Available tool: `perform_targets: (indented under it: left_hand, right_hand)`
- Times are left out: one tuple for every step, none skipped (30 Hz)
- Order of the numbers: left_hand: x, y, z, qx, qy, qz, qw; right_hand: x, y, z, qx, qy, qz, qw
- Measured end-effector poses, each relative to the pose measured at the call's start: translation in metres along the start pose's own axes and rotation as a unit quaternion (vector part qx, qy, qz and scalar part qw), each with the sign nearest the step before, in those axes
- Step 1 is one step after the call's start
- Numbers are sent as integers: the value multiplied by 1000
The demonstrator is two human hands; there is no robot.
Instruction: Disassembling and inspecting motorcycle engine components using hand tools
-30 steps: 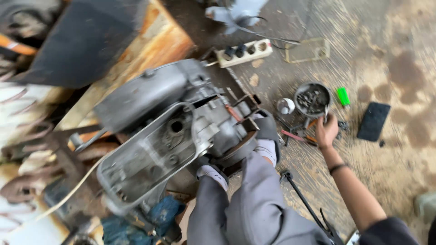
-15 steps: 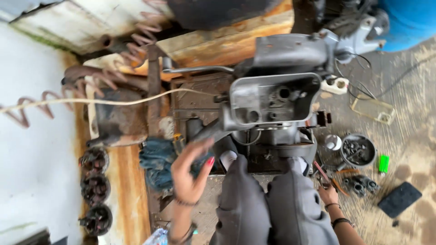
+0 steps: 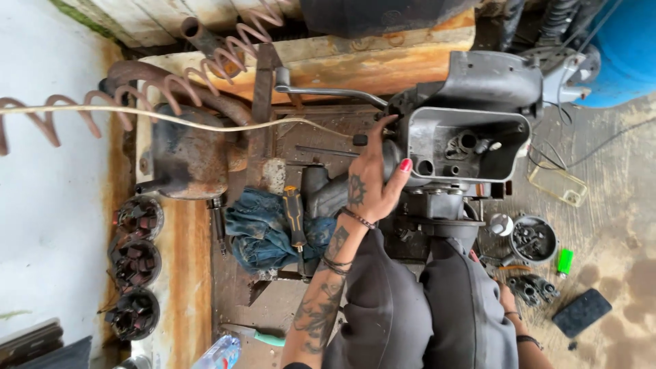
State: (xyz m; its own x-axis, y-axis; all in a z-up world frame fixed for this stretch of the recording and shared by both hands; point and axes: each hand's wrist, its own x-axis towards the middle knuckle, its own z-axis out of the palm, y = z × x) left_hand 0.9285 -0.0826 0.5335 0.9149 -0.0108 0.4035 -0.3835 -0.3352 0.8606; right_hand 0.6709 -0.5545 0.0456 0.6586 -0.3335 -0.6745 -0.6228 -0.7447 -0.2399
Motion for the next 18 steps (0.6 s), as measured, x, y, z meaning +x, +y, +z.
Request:
perform_targets:
  left_hand:
    - [-1,-11,4,7,0,14,1000]
    - [0,-11,4,3,-6,16,1000]
    - [1,-10,5,5,3,18,1000]
    - [3,-10,5,8,12,19,1000]
    - [6,-6,2,4,4,21,1000]
    - [9,-3,0,4,5,20,1000]
    - [13,0,-2,5,6,19,1000]
    - [9,-6,4,0,-5,22,1000]
    - [5,-13,9,-22,12,25,999]
    - [1,-20,14,-44,30,27,998]
    - [2,-23,16,-48,20,29,998]
    - [2,-27,18,-53,37,41,997]
    - [2,-31,21,-59,54,53,995]
    - [3,-32,20,-63,42,52,996]
    - [4,-33,19,-54,48,58,996]
    - [7,-35,19,-46,55,65,995]
    - [8,-31,20,-50,44,65,996]
    - [8,-26,20,-48,50,66,995]
  right_hand:
    - [-4,5,2,10,1,3,1000]
    - [-6,6,4,23,3,5,1000]
    - [-7,8,6,35,4,7,999]
    - [-10,10,9,48,6,9,999]
    - [-6,10,14,54,8,16,998]
    - [-3,10,20,74,10,30,997]
    - [0,11,25,93,13,44,995]
    - [-2,12,30,101,16,52,993]
    - [-4,13,35,73,18,71,995]
    - [-5,14,40,45,18,90,995]
    - [-3,16,42,52,19,98,994]
    - [-1,19,44,48,20,111,992]
    - [0,22,47,44,21,124,991]
    - [2,27,51,51,18,134,990]
    - [4,32,54,65,21,129,989]
    - [8,37,56,80,25,124,989]
    - [2,34,52,87,24,133,987]
    - [-4,30,47,94,26,128,987]
